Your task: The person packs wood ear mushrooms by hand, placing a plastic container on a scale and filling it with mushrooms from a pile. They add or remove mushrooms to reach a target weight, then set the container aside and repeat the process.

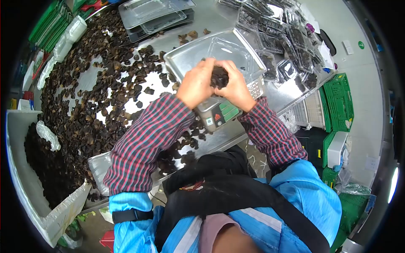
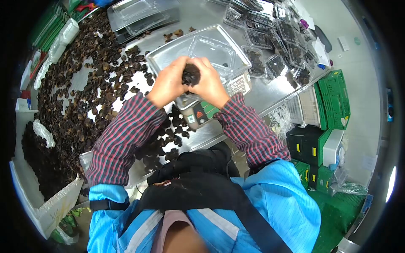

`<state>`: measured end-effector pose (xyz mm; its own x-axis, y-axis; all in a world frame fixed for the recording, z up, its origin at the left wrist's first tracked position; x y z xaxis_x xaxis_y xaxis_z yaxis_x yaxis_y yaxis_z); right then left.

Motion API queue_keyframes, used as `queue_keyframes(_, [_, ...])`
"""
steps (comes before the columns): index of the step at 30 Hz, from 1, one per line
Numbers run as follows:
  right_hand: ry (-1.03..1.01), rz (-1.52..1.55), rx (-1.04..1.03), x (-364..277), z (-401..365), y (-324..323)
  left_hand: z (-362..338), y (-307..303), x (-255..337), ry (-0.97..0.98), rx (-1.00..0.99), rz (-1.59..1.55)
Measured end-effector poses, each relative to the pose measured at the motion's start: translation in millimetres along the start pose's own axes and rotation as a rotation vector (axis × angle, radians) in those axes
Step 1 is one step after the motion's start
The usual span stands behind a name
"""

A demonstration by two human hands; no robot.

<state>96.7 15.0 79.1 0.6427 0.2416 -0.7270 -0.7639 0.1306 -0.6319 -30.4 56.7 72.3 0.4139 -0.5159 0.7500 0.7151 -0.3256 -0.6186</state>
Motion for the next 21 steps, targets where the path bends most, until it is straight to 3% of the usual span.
queue_keyframes(3, [0.142, 0.038, -0.018, 65, -18, -4, 22, 63, -17, -0.005, -0.148, 0.001])
queue_keyframes(4, [0.106, 0.14, -0.062, 74, -14, -4, 24, 73, -22, -0.056, -0.161, 0.035])
queue_keyframes(7, [-0.05, -0.114, -0.236, 95, 17, -10, 28, 77, -25, -0.165, -0.01, 0.047])
queue_keyframes(9, [-0.2, -0.067, -0.362, 99, 43, -8, 28, 72, -23, -0.288, 0.048, 0.105])
queue_keyframes(11, [-0.275, -0.23, -0.466, 101, 51, -11, 30, 72, -19, -0.316, 0.134, 0.159])
queue_keyframes(15, [-0.343, -0.195, -0.446, 106, 47, -30, 29, 66, -4, -0.341, 0.129, 0.238])
queue_keyframes(17, [-0.264, -0.043, -0.419, 108, 45, -37, 29, 62, 1, -0.315, 0.094, 0.303])
queue_keyframes(21, [-0.253, -0.069, -0.398, 107, 36, -56, 22, 49, 8, -0.29, 0.122, 0.359])
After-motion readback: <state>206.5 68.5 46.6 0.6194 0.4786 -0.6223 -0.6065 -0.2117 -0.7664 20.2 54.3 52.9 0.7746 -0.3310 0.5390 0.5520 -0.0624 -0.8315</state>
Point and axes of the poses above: each hand's wrist, its own z-axis towards the middle knuckle, its own y-axis out of the palm, x = y × z, the point moved 4 cm from there along z, towards the middle knuckle, and after that the axes turned 1 degree about x, right-handed, at the moved point
